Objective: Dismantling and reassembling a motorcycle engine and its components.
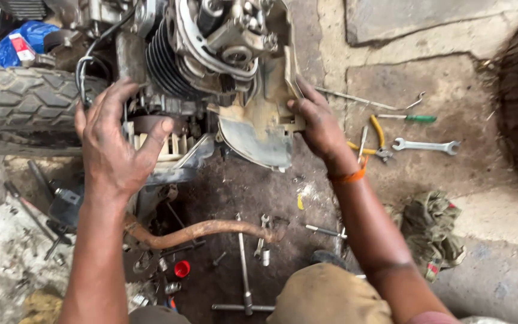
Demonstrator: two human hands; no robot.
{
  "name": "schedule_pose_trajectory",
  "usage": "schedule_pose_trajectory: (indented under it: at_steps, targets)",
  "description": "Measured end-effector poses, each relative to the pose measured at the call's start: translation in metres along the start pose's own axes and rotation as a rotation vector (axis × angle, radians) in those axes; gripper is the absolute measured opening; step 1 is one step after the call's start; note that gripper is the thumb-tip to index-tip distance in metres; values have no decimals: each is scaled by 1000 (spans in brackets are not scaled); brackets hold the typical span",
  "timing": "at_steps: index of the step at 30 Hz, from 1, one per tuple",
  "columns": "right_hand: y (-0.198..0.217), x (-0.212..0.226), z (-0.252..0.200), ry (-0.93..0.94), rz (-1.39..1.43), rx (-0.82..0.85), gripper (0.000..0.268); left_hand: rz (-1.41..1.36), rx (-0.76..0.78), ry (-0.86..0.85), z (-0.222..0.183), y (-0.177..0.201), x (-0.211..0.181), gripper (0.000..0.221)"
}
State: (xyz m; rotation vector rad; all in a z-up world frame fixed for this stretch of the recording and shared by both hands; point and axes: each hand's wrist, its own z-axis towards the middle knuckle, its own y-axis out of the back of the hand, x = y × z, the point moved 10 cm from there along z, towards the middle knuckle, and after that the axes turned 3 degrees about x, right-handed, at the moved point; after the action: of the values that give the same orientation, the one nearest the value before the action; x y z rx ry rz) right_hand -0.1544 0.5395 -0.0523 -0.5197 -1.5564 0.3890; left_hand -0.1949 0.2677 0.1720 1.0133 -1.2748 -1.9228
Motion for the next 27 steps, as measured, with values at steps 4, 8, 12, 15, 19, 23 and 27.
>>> schedule_pose_trajectory:
  at_steps: [4,8,12,15,19,23,27]
  targets:
    - [26,0,-6,133,-350,-212,63,31,18,-39,2,3,-6,77]
    - [51,-28,-9,393,-413,-239,57,85,65,-55,2,-12,12,80]
    - [29,-15,-17,207,42,-213,59,82,29,-52,-4,-9,7,80]
    - [48,-25,-29,238,-60,-223,44,50,-78,-94,-11,8,-19,80]
    - [57,-27,-45,262,240,-309,41,263,-81,-287,-13,-9,-71,56]
    - [44,9,-80,449,102,-440,41,99,-50,-425,-18,-55,-115,41]
    - [35,0,-112,510,-5,-512,39,49,-49,-432,-16,-64,-139,57]
